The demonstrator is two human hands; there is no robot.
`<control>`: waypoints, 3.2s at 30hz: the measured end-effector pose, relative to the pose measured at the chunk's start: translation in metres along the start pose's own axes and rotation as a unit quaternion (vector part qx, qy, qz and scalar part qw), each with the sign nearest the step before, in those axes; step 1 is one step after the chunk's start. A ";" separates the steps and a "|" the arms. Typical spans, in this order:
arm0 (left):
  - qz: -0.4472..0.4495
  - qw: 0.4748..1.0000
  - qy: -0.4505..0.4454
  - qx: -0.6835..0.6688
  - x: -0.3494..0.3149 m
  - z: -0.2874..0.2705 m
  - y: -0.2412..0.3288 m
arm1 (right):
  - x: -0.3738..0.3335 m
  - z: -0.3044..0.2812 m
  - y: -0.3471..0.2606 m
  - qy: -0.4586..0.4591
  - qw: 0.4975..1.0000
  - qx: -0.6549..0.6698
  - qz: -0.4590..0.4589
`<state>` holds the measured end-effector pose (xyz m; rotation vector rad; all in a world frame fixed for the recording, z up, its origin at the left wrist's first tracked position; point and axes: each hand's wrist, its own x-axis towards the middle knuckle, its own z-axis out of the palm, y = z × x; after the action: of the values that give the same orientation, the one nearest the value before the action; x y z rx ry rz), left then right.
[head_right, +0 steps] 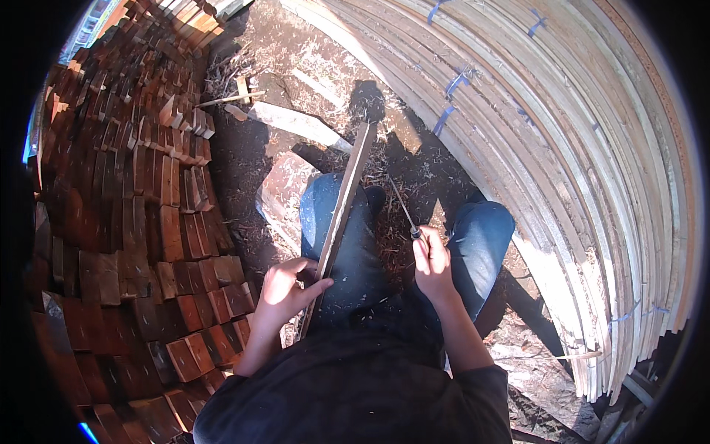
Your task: The person sits on the ground outdoors and uses a curved knife to shave thin strips from a long wooden plank resting on their lap. They repeatedly draw the knife along the plank to remove shavings, occasionally pausing to inspect the plank's surface.
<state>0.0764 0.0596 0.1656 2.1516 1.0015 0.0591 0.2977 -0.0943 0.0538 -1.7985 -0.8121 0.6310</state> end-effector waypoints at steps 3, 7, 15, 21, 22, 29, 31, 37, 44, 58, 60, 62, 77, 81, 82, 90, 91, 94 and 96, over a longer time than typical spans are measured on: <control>-0.006 0.999 0.039 -0.004 0.002 0.007 0.001 | 0.038 -0.006 -0.013 0.044 0.860 -0.283 -0.423; 0.020 0.998 0.058 0.021 0.013 0.016 -0.002 | 0.059 -0.003 -0.048 -0.081 0.968 -0.132 -0.199; 0.060 0.994 0.095 0.004 0.024 0.032 -0.010 | 0.098 -0.021 -0.065 -0.004 0.905 -0.332 -0.267; 0.064 0.990 0.123 0.001 0.025 0.041 -0.009 | 0.107 -0.035 -0.066 0.025 0.874 -0.392 -0.286; 0.064 0.990 0.127 -0.002 0.025 0.042 -0.009 | 0.106 -0.034 -0.065 0.028 0.874 -0.393 -0.284; 0.080 0.985 0.151 -0.014 0.023 0.045 -0.013 | 0.109 -0.039 -0.067 0.025 0.871 -0.406 -0.275; 0.088 0.984 0.155 -0.008 0.023 0.043 -0.011 | 0.112 -0.040 -0.068 0.031 0.871 -0.410 -0.270; 0.095 0.982 0.164 -0.018 0.022 0.044 -0.019 | 0.088 -0.025 -0.066 -0.010 0.910 -0.369 -0.190; 0.111 0.977 0.180 -0.027 0.020 0.044 -0.026 | 0.105 -0.002 -0.093 -0.017 0.877 -0.412 -0.246; 0.115 0.975 0.183 -0.049 0.028 0.048 -0.013 | 0.086 -0.085 -0.039 0.089 0.972 -0.206 -0.073; 0.097 0.978 0.177 -0.052 0.025 0.050 -0.016 | 0.083 -0.041 -0.062 0.007 0.971 -0.218 -0.094; 0.075 0.982 0.171 -0.022 0.023 0.051 -0.020 | 0.094 -0.013 -0.068 -0.014 0.941 -0.295 -0.164; 0.086 0.983 0.159 -0.026 0.023 0.048 -0.014 | 0.207 -0.174 0.025 0.316 0.899 -0.302 0.025; 0.088 0.982 0.169 -0.013 0.023 0.041 -0.015 | 0.187 -0.259 0.005 0.383 0.899 -0.213 -0.003; 0.085 0.982 0.167 -0.012 0.021 0.043 -0.015 | 0.170 -0.223 -0.027 0.346 0.921 -0.178 0.008; 0.086 0.983 0.161 -0.015 0.027 0.053 -0.017 | 0.103 -0.048 -0.047 0.020 0.974 -0.188 -0.124; 0.086 0.983 0.159 -0.009 0.026 0.052 -0.018 | 0.104 -0.037 -0.053 -0.010 0.967 -0.212 -0.139; 0.087 0.984 0.153 -0.011 0.026 0.046 -0.016 | 0.118 -0.019 -0.052 -0.033 0.946 -0.259 -0.193; 0.090 0.985 0.144 -0.006 0.027 0.041 -0.015 | 0.130 -0.019 -0.045 -0.013 0.924 -0.285 -0.257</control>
<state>0.0989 0.0587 0.1200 2.2599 0.9583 0.4746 0.3836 0.0062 0.0967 -1.9571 -1.5342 0.0648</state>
